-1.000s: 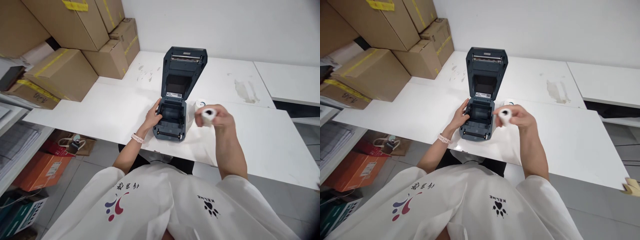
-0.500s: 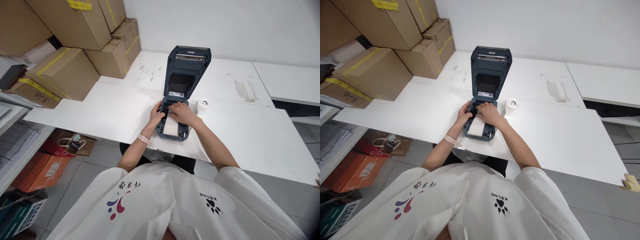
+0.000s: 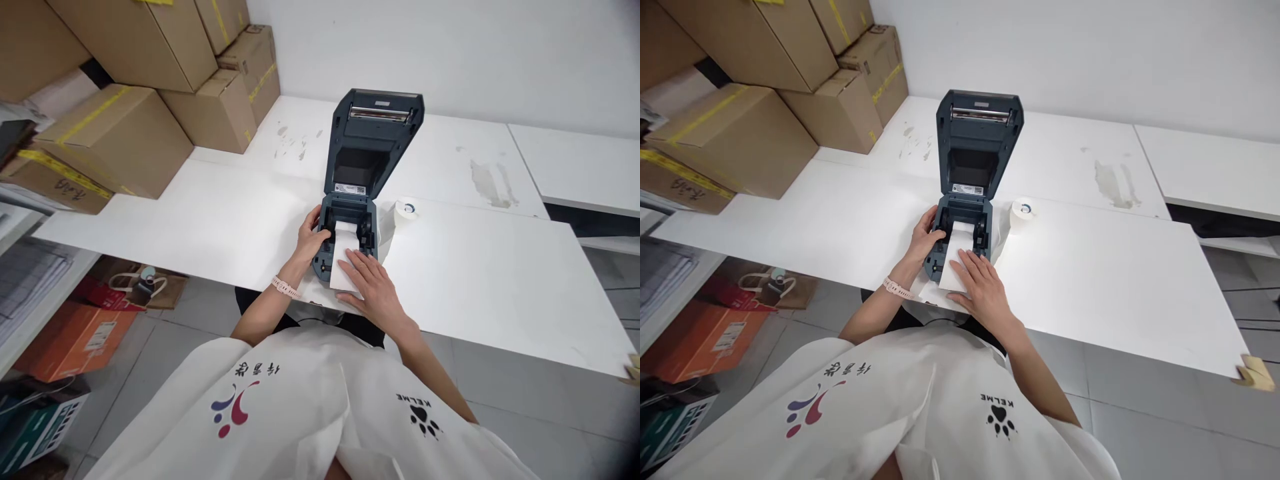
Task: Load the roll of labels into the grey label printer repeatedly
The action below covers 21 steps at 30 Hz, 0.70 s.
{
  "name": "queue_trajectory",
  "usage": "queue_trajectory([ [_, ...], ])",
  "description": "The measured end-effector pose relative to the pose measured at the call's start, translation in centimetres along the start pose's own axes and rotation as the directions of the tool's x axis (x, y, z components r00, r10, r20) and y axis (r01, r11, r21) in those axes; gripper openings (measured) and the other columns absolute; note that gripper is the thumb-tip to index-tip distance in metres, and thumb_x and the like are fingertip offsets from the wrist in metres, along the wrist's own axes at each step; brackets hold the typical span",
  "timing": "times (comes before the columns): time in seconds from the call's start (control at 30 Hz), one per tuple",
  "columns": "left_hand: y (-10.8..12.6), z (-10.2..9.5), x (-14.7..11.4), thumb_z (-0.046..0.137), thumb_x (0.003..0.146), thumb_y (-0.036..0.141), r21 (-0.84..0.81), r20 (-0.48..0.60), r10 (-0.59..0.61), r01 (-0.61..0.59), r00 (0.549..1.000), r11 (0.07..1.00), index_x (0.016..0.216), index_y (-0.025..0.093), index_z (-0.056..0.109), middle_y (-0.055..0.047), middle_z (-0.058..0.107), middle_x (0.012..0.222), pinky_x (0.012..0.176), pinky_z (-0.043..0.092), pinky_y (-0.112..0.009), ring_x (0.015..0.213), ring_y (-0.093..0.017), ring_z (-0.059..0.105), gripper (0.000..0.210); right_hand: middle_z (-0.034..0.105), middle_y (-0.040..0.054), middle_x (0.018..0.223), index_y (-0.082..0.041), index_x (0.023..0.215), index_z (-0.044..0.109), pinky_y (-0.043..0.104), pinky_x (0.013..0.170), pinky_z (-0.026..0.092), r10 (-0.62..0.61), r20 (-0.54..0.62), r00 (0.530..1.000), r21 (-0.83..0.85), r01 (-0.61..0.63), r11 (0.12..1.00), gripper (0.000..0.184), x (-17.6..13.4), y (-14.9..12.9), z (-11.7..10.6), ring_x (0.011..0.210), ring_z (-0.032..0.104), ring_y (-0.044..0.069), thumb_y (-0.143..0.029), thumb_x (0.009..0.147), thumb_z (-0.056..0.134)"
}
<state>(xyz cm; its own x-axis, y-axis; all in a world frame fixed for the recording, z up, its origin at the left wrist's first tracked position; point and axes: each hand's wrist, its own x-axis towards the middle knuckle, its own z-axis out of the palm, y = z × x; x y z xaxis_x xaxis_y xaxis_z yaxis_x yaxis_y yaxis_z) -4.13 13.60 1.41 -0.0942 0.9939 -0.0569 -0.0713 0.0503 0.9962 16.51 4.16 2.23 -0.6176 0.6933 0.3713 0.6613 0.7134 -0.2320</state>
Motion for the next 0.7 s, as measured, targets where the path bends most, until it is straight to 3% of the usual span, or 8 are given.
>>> queue_trajectory([
  [0.17,-0.3,-0.3,0.1,0.077,0.076,0.033,0.037,0.053,-0.048,0.046,0.997,0.998,0.155,0.026,0.044,-0.01,0.049,0.164,0.123,0.043,-0.044,0.151,-0.031,0.047,0.085,0.064,0.0111,0.15,-0.025,0.159,0.041,0.056,0.117,0.045,0.03,-0.193,0.981,0.005,-0.03,1.0,0.06,0.2,-1.0,1.7,0.138,0.059,0.031,-0.021,0.102,0.058],
  [0.3,-0.3,-0.4,0.2,0.077,0.075,0.032,0.051,0.043,-0.047,0.044,0.998,0.998,0.155,0.023,0.044,-0.012,0.048,0.164,0.123,0.043,-0.044,0.151,-0.031,0.046,0.087,0.067,0.0098,0.147,-0.025,0.151,0.05,0.053,0.112,0.047,0.036,-0.231,0.972,0.029,-0.03,0.999,0.054,0.3,-1.0,2.0,0.131,0.062,0.03,-0.014,0.099,0.058],
  [0.57,-0.7,-0.6,0.7,0.068,0.074,0.021,0.068,0.073,-0.002,-0.003,0.997,0.998,0.156,0.018,0.044,-0.014,0.055,0.157,0.119,0.046,-0.045,0.144,-0.032,0.054,0.085,0.071,0.0056,0.142,-0.022,0.127,0.065,0.045,0.092,0.048,0.055,-0.197,0.979,0.024,-0.052,0.998,0.024,1.0,-1.0,0.9,0.116,0.062,0.028,-0.026,0.105,0.056],
  [0.7,-1.2,-0.7,1.0,0.062,0.075,0.019,0.089,0.081,0.009,-0.016,0.997,0.996,0.157,0.018,0.042,-0.014,0.056,0.157,0.116,0.049,-0.044,0.141,-0.031,0.056,0.084,0.067,0.0083,0.148,-0.019,0.129,0.064,0.047,0.088,0.042,0.039,-0.112,0.993,-0.042,-0.044,0.998,0.044,1.6,-1.3,0.3,0.112,0.059,0.032,-0.054,0.101,0.06],
])
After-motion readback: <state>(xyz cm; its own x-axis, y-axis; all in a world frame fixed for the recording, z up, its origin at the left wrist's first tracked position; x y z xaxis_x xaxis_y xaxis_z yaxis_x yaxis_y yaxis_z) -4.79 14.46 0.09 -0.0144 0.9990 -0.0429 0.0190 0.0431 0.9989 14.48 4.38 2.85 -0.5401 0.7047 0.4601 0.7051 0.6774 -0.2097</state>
